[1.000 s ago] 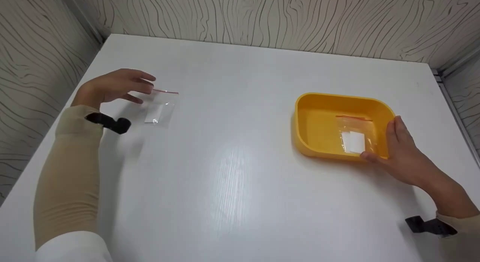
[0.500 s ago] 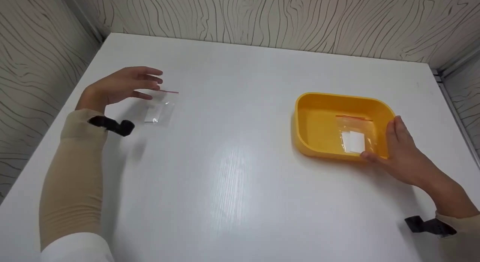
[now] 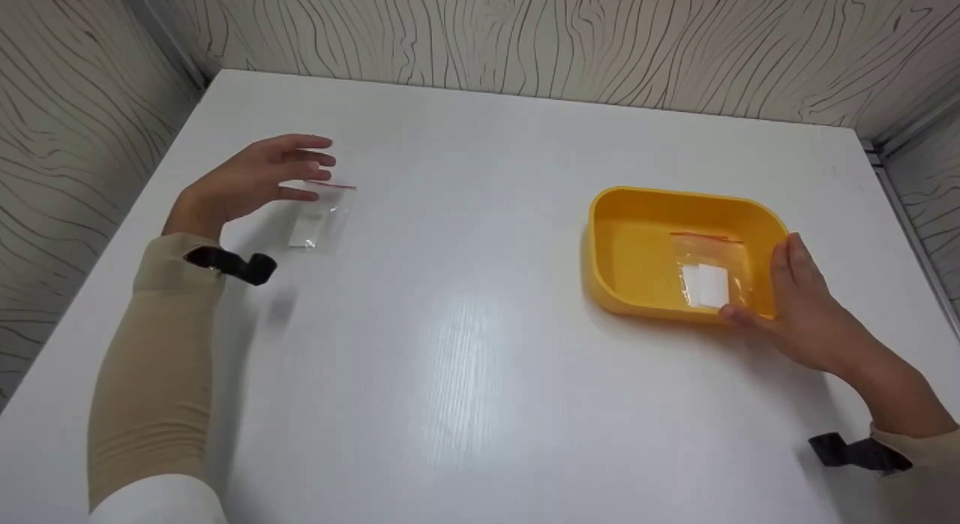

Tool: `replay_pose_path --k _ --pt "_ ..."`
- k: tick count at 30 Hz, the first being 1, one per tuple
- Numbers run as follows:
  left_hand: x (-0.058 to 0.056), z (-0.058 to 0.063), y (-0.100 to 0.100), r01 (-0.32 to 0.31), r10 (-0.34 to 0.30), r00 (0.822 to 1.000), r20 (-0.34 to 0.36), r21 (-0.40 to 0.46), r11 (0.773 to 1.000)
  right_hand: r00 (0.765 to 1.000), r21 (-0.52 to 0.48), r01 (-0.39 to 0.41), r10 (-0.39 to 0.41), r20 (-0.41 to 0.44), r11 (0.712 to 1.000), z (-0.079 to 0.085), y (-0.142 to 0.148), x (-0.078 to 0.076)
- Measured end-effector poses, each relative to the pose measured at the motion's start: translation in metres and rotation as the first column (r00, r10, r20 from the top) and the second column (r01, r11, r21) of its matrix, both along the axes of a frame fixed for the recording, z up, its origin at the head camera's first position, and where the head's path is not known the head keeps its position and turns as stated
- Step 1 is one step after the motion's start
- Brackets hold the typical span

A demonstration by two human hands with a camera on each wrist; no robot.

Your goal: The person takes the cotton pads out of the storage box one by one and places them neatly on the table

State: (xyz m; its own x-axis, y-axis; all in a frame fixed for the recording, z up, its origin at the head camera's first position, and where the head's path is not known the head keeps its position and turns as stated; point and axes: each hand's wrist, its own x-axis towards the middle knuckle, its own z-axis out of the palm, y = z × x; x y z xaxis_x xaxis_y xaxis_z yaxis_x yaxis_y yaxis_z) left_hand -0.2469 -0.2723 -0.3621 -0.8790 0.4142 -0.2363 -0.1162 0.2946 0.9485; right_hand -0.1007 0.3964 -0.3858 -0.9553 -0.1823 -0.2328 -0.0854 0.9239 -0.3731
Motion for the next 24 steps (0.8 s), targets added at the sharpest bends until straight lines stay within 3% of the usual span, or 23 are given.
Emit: replay_pose_path --k 6,24 --pt "0.002 -0.002 0.004 -0.003 0.003 1.000 -0.001 0.029 1.000 1.000 0.003 0.006 -0.006 0.008 1.000 0.001 -0.001 0.000" --pt "-0.003 -0.004 0.023 0.072 -0.073 0.997 0.003 0.061 0.996 1.000 0.004 0.015 -0.015 0.019 1.000 0.001 -0.001 0.000"
